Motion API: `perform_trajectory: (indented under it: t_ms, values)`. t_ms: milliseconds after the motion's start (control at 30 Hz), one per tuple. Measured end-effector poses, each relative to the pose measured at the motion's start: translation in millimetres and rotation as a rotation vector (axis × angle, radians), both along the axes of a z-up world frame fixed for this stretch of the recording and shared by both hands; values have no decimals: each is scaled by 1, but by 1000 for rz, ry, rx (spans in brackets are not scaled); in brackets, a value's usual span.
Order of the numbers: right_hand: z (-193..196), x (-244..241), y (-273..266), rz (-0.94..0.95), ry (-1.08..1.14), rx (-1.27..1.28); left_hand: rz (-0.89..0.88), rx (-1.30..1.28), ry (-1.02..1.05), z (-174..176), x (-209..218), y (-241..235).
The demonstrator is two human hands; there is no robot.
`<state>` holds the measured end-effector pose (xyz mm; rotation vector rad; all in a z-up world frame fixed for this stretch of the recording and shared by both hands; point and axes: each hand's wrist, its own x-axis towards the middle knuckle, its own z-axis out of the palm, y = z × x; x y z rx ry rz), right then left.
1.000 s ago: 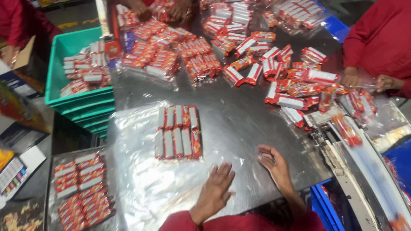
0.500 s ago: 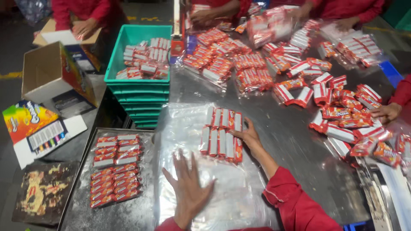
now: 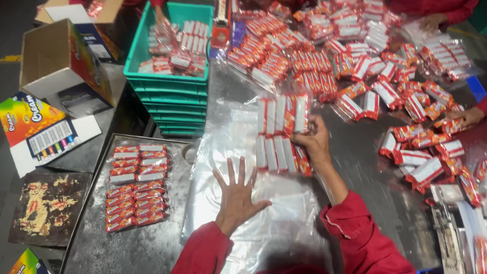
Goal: The person places small snack packets onto a plastic sheet on a metal table, folds the sheet over them, and moves the bundle toward a conveyor belt. Other workers are visible in the background performing similar tasks.
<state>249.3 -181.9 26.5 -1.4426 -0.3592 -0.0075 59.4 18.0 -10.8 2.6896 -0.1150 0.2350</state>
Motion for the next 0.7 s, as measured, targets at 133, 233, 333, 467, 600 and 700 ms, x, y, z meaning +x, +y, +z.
perform_trajectory:
  t_ms: [133, 233, 333, 467, 600, 700]
  values:
    - [35, -42, 39, -162, -819, -671, 91, -36, -133, -22, -6, -27]
    - [28, -87, 68, 150, -1002, -943, 210, -98, -265, -48, -42, -59]
    - [7, -110, 79, 254, -1077, -932, 102, -73, -435, -67, -77, -77]
    - [-11, -120, 36, 263, -943, -826, -146, -40, -452, -66, -84, -91]
    - [-13, -147, -53, -26, -849, -815, -325, 23, -304, -27, -74, -100]
    - [-24, -184, -128, -202, -709, -907, -314, -47, -284, 3, -60, -110]
